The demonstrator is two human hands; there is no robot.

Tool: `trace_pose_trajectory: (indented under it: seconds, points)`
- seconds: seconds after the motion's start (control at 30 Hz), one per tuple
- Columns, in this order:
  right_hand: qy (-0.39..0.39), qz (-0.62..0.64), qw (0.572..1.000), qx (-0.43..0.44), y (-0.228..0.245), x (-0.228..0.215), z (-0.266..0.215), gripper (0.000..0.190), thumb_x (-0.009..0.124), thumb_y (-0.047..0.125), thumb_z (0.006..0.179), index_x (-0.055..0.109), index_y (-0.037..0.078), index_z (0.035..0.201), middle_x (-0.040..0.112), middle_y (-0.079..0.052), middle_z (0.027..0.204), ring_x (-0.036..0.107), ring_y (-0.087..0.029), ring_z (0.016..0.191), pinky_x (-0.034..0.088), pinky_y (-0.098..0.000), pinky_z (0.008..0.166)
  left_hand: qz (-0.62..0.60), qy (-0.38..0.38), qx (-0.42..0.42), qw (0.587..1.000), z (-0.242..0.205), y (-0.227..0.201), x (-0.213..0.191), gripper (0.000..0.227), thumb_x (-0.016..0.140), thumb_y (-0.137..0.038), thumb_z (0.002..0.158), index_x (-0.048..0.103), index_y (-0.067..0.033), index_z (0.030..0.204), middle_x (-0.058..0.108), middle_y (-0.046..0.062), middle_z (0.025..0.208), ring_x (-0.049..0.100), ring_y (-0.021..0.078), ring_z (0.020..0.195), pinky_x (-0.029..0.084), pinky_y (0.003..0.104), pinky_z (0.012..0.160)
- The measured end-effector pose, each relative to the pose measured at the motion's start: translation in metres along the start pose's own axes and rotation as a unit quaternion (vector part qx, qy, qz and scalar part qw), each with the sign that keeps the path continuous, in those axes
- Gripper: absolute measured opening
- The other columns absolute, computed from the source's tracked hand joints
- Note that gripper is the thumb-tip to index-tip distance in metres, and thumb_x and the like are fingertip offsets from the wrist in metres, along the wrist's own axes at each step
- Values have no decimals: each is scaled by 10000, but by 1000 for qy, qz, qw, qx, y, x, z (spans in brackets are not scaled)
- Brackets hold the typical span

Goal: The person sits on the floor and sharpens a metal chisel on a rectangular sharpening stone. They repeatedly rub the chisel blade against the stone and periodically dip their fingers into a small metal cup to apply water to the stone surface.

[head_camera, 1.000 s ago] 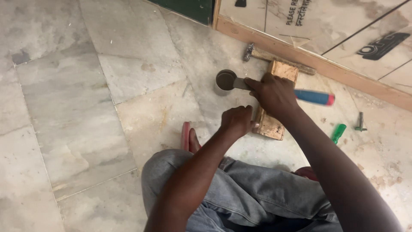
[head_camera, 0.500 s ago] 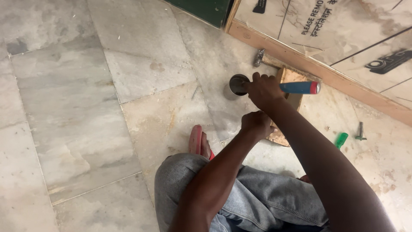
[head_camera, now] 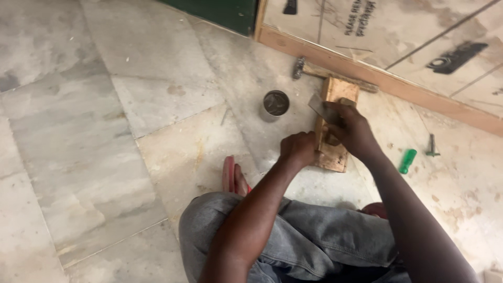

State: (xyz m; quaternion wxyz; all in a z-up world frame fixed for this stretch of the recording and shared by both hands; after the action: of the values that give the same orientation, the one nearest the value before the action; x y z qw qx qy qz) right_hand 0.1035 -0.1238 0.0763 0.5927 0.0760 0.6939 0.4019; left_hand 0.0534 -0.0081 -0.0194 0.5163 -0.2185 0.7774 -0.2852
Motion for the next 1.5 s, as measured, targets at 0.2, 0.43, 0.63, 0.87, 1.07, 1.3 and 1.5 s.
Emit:
trace_pose_trajectory:
  seconds: [0.2, 0.43, 0.63, 0.87, 1.07, 1.3, 1.5]
  points:
    - [-23, -223, 969, 103, -19, -62, -58, 565, 781, 255, 871, 565, 178, 1388, 658, -124, 1209, 696, -365, 955, 562, -490, 766, 7, -2, 10, 1000, 2, -12, -6, 430, 820, -371, 811, 650, -81, 1080, 721, 144, 1050, 697, 345, 1018, 553, 489, 852]
    - [-48, -337, 938, 65, -28, -65, -87, 484, 748, 260, 896, 580, 177, 1343, 656, -63, 1082, 696, -292, 973, 564, -446, 752, 7, -9, 10, 1000, -3, -16, -12, 483, 814, -400, 814, 650, -80, 1138, 715, 136, 1057, 705, 327, 1000, 558, 469, 831]
    - [-52, -402, 914, 24, -25, -59, -89, 436, 684, 199, 936, 572, 195, 1357, 615, -43, 983, 663, -252, 881, 549, -419, 700, 18, -19, 11, 1000, -2, -19, -14, 449, 805, -381, 827, 663, -87, 1136, 721, 117, 1069, 708, 325, 996, 561, 475, 817]
    - [-45, -449, 891, 54, -25, -59, -87, 428, 602, 127, 964, 566, 200, 1383, 588, -32, 951, 646, -214, 832, 539, -392, 647, 20, -32, 10, 999, -2, -17, -15, 450, 801, -370, 829, 663, -76, 1141, 721, 113, 1098, 714, 313, 997, 569, 464, 808]
    - [-61, -415, 906, 59, -33, -55, -89, 403, 598, 119, 985, 568, 196, 1380, 601, -50, 972, 656, -238, 849, 546, -408, 669, 27, -36, 8, 999, -1, -18, -15, 431, 790, -350, 845, 659, -70, 1145, 722, 110, 1101, 710, 309, 1010, 568, 465, 807]
    - [-36, -260, 953, 152, -59, -42, -86, 488, 704, 237, 904, 564, 216, 1372, 651, -98, 1068, 696, -340, 909, 551, -483, 713, 30, -51, 29, 998, -2, -23, -17, 420, 783, -322, 865, 646, -63, 1166, 704, 124, 1147, 708, 311, 1008, 574, 458, 819]
    - [-8, -194, 963, 185, -69, -38, -85, 491, 695, 297, 914, 593, 280, 1393, 663, -127, 1108, 709, -368, 895, 560, -488, 745, -7, -32, 155, 987, -4, -50, 15, 579, 752, -250, 864, 547, -64, 1373, 578, 110, 1434, 744, 254, 991, 637, 357, 771]
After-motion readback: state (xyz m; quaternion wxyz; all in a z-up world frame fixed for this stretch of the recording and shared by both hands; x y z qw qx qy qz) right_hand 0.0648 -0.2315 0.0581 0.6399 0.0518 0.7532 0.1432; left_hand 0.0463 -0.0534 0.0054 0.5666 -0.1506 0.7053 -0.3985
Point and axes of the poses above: each hand's wrist, its own z-axis towards the middle knuckle, its own x-axis out of the palm, y = z × x, the point moved 6 cm from there along z, towards the middle knuckle
